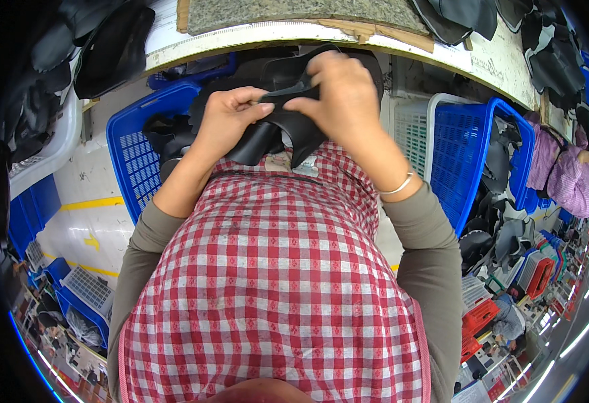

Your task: The person repeatedly picks black shoe upper parts from a white basket, aligns them with grey insoles, and presses the edges together by hand. They place the assembled pairs into a blue basket and continue the cycle with additional parts.

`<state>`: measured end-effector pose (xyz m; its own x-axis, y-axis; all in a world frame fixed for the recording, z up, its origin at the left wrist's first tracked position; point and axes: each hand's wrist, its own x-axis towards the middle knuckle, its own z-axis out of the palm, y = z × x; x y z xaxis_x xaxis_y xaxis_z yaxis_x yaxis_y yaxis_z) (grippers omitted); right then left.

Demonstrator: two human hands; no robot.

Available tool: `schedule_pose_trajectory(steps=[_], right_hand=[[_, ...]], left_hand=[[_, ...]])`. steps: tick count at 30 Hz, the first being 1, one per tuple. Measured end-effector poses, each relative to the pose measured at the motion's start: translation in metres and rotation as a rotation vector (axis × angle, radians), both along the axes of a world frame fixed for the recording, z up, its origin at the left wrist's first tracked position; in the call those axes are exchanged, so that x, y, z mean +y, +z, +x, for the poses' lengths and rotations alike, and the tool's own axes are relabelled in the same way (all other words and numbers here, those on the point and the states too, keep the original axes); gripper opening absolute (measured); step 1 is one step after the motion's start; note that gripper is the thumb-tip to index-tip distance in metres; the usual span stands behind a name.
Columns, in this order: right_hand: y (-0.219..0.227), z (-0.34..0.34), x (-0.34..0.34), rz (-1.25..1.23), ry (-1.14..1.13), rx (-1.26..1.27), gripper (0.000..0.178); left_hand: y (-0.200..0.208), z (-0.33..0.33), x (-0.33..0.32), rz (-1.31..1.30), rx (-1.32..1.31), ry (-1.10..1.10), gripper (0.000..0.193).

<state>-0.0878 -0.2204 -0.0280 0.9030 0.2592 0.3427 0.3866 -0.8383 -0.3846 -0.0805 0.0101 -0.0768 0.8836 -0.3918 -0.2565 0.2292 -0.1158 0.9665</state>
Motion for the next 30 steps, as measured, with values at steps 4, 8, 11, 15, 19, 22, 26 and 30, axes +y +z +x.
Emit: schedule_pose_trajectory(steps=[4, 8, 11, 15, 19, 22, 26, 30], right_hand=[[0.004, -0.009, -0.02, 0.508, -0.171, 0.771, 0.031], [-0.008, -0.015, -0.024, 0.52, -0.058, 0.605, 0.032], [-0.012, -0.018, -0.02, 0.435, -0.064, 0.509, 0.037], [-0.005, -0.02, -0.017, 0.393, -0.114, 0.57, 0.039], [0.001, -0.022, -0.016, 0.399, -0.131, 0.582, 0.039], [0.001, -0.026, -0.014, 0.334, -0.142, 0.573, 0.037], [-0.003, -0.032, -0.011, 0.513, -0.167, 0.46, 0.033], [-0.007, -0.037, -0.013, 0.554, -0.165, 0.416, 0.031]], left_hand=[[0.001, 0.002, 0.015, -0.078, 0.06, 0.0, 0.018], [0.002, 0.021, 0.015, 0.014, 0.012, -0.212, 0.022], [0.007, 0.036, 0.01, 0.006, 0.043, -0.393, 0.023], [0.013, 0.049, 0.006, 0.152, 0.025, -0.537, 0.022], [0.013, 0.046, -0.002, 0.085, 0.018, -0.499, 0.022], [0.009, 0.041, -0.008, -0.06, 0.026, -0.49, 0.022], [0.006, 0.034, -0.008, -0.025, 0.044, -0.47, 0.032], [0.005, 0.029, -0.004, -0.107, 0.012, -0.403, 0.046]])
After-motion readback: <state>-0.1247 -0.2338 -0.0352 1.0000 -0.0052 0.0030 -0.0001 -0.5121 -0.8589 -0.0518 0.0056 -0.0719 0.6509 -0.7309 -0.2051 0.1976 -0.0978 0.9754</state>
